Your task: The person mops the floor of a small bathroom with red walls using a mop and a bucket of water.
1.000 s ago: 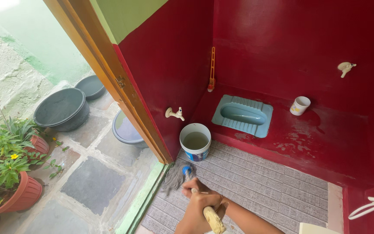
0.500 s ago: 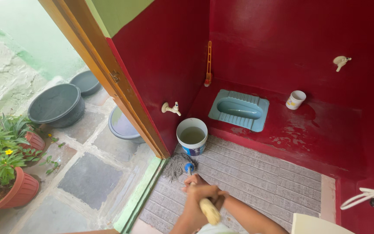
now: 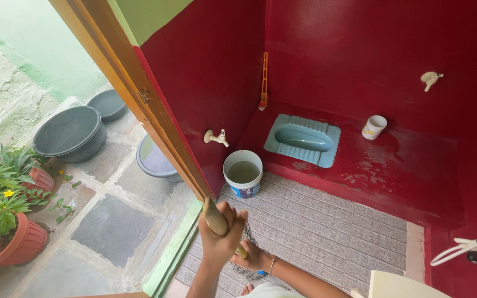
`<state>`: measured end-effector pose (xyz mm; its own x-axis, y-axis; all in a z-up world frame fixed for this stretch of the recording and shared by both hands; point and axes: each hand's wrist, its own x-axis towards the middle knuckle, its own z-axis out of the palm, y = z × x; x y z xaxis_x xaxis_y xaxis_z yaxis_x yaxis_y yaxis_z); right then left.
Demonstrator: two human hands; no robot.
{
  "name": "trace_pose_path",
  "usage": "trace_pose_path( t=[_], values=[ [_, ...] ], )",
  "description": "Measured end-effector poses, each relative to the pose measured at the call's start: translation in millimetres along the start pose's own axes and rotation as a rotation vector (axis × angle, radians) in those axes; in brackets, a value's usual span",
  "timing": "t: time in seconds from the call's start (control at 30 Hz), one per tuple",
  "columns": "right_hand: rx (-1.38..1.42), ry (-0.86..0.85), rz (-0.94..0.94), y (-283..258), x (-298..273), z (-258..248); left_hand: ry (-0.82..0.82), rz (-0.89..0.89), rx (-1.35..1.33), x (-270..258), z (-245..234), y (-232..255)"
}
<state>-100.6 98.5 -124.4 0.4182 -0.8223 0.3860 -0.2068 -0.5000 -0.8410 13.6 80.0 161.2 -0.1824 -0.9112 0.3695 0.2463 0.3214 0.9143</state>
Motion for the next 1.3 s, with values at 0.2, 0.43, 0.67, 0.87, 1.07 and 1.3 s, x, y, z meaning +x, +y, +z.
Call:
trace_pose_path(
  t=[0.2,0.43,0.67,0.87,1.07,1.3],
  values=[
    [-0.221,0.088,0.007,68,-24,-17,-0.357,0.302,-0.088,-35,5,-43],
    [-0.303,0.089,0.431,87,-46,-75,-0.606,0.313,0.074,-84,31,-113],
    [-0.147,0.155,0.513,94,-45,-99,-0.59,0.015,0.088,-91,42,-142],
    [-0.177,0.128,0.28,97,-41,-88,-0.424,0.046,0.123,-53,43,-92],
    [-0.229,0.167,0.112,57,-29,-38,-0.273,0.041,0.061,8,23,-19],
    [0.037,0.053,0.344,-23,-29,-26,-0.122,-0.078,0.006,19,39,5]
  ],
)
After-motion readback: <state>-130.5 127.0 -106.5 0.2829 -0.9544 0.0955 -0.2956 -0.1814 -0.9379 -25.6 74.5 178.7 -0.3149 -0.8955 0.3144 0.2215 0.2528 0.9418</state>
